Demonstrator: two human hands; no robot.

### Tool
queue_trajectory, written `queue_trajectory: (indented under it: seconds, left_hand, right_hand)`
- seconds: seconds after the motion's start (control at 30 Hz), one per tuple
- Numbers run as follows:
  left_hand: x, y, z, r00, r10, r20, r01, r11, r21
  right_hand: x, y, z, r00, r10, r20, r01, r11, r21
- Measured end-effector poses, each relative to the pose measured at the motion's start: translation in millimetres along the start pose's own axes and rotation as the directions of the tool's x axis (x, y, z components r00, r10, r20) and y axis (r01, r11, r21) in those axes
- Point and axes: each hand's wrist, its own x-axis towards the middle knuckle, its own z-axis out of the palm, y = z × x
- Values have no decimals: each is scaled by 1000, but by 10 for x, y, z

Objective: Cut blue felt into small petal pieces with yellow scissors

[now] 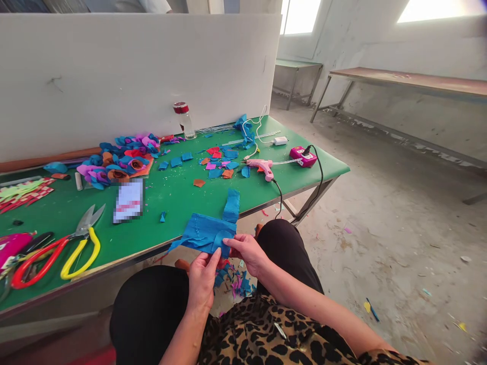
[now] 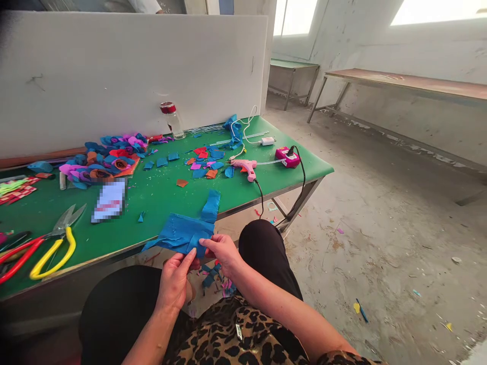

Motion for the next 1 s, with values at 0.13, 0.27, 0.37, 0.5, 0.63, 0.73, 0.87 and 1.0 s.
queue_trajectory:
  seconds: [0.13,0.27,0.37,0.5,0.63,0.73,0.87,1.0]
  left_hand:
    - [1,4,9,1000,0,24,1,1000,-20]
    - [14,-5,2,1000,-5,19,6,999,-46]
    - [25,-18,-1,1000,-19,2,19,999,-42]
    - [20,-7,11,1000,-19,-2,19,999,-39]
    - [11,11,23,1000,-13,-2,13,999,-43]
    - [11,14,22,1000,-10,-7,10,999,-43]
    - [6,21,16,1000,0,-6,0,999,-36]
    - [-6,29,13,1000,6,7,-6,999,-39]
  right_hand:
    - [10,6,-11,1000,-7,-20,8,1000,11]
    - [19,14,-28,1000,-10,-22,10,1000,-3]
    - [14,14,-27,1000,-4,-19,5,1000,8]
    - [-16,-12,-7,1000,10,-9,-9,999,50]
    - [-49,-40,8,1000,20,-10,-19,996,82]
    - [-53,-32,7,999,40,-23,-38,996,79]
    - [-32,7,-13,999,30,-23,-29,999,42]
    - [-19,27,-34,1000,24,-12,-23,998,58]
